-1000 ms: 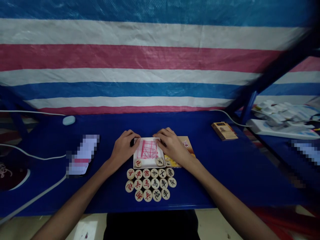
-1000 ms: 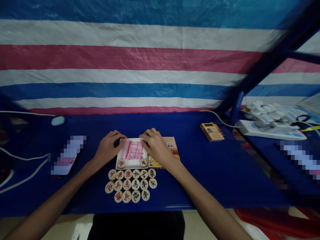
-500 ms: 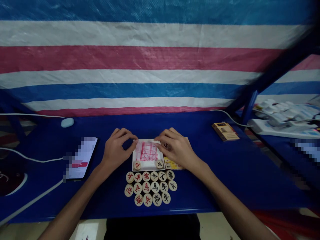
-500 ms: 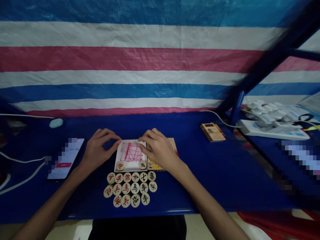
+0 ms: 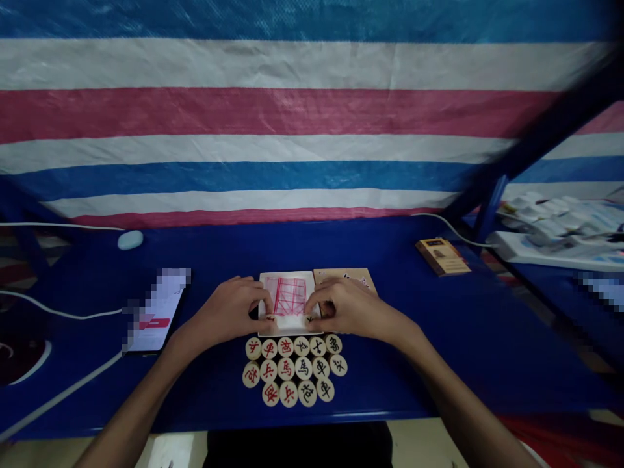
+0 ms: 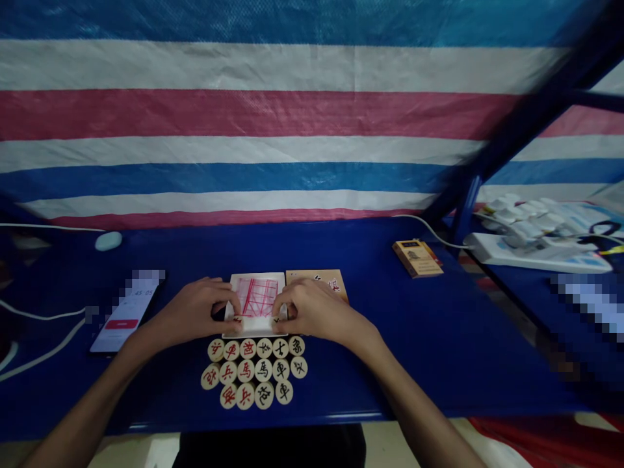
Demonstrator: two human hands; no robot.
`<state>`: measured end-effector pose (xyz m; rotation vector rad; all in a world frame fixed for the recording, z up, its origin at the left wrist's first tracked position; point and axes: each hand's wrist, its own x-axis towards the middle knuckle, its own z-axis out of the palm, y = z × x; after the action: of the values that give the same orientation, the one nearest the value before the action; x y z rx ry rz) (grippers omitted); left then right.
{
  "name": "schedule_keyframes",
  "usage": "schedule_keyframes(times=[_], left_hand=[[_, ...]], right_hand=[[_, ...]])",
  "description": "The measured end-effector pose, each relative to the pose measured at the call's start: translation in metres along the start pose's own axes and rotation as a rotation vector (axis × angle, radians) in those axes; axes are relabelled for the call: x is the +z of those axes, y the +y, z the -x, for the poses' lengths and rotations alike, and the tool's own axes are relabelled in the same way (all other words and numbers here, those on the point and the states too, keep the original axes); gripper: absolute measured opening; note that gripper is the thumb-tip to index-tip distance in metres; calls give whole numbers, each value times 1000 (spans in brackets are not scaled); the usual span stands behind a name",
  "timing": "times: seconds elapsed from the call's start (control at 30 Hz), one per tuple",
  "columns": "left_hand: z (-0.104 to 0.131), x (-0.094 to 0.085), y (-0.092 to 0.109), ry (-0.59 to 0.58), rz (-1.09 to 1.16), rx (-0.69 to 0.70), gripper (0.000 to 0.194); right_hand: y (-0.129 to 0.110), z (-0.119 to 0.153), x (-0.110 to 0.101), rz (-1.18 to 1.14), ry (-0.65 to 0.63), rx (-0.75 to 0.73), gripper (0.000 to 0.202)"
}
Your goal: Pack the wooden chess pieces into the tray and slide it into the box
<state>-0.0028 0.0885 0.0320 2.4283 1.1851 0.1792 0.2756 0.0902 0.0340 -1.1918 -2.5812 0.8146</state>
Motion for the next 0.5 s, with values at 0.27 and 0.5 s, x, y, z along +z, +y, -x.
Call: schedule_keyframes(times=[0.27, 0.5], left_hand=[[0, -2, 4, 40, -41, -3, 28], [1, 2, 4, 115, -63, 54, 26]], right_hand=[[0, 1, 2, 37, 29, 40, 27], [-1, 2, 5, 89, 97, -15, 27]])
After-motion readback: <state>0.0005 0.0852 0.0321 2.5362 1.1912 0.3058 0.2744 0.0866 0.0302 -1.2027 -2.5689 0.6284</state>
